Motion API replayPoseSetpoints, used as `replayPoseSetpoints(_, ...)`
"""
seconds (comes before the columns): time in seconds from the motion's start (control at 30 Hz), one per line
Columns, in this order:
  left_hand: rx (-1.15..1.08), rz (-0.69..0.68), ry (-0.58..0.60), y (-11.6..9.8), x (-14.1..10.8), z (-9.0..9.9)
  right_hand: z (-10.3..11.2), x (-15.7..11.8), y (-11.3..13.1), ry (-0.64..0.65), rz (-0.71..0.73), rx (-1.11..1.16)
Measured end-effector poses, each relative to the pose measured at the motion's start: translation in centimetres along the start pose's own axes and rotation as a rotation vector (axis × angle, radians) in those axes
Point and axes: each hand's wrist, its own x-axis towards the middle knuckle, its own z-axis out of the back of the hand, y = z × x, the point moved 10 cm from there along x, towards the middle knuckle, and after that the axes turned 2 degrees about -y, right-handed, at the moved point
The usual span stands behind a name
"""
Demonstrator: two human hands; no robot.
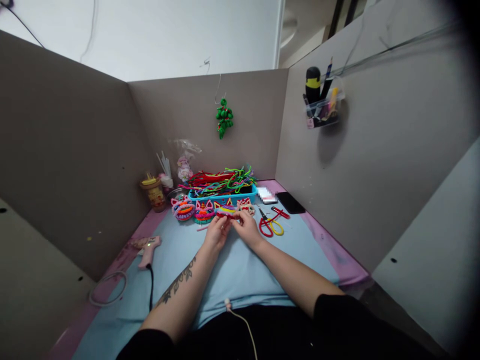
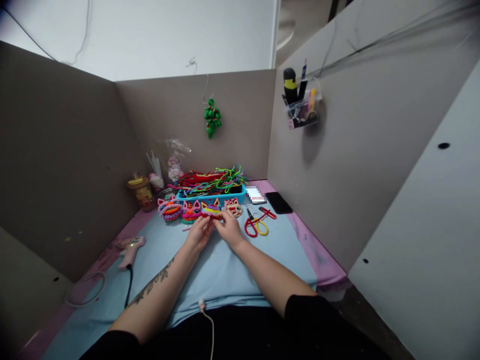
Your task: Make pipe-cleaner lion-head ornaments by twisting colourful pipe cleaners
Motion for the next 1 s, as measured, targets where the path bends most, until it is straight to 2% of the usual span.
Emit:
replayPoseSetpoints(0.17, -0.009, 0.133, 0.054, 1.4, -0.4, -0.5, 0.2, 0.0, -0.5, -0.044, -0.009, -0.028)
replayPoseSetpoints(0.33, -0.016, 0.218, 0.103, 1.6, -0.8, -1.0, 1.1, 0.3, -0.5, -0.085, 0.040, -0.052)
replayPoseSetpoints(0.5, -0.032, 0.245, 0.055, 1.8, -0.4, -0.3, 1.0, 0.2, 0.3, -0.058, 0.102, -0.083)
replayPoseSetpoints(0.63, -0.054, 0.202, -0.013, 1.8, 0.0, 0.4, 0.7, 0.2, 0.0, -0.040, 0.066, -0.062)
replayPoseSetpoints(0.7, -0.041, 0.161, -0.044, 1.6, 0.2, 0.7, 0.5, 0.3, -0.7, -0.037, 0.002, -0.015)
replayPoseSetpoints(0.77, -0.020, 0.139, -0.065, 1.6, 0.4, 1.0, 0.2, 0.2, -2.2, -0.043, -0.126, 0.102)
replayPoseSetpoints(0.83, -0.002, 0.137, -0.077, 1.7, 0.5, 1.2, -0.6, -0.2, -4.4, -0.050, -0.338, 0.322)
replayPoseSetpoints(0.93, -0.002, 0.156, -0.092, 2.0, 0.5, 1.4, -2.8, -1.5, -7.0, -0.033, -0.665, 0.743)
replayPoseSetpoints(1.0, -0.017, 0.178, -0.104, 2.3, 0.4, 1.5, -3.9, -1.9, -7.6, -0.017, -0.767, 0.952)
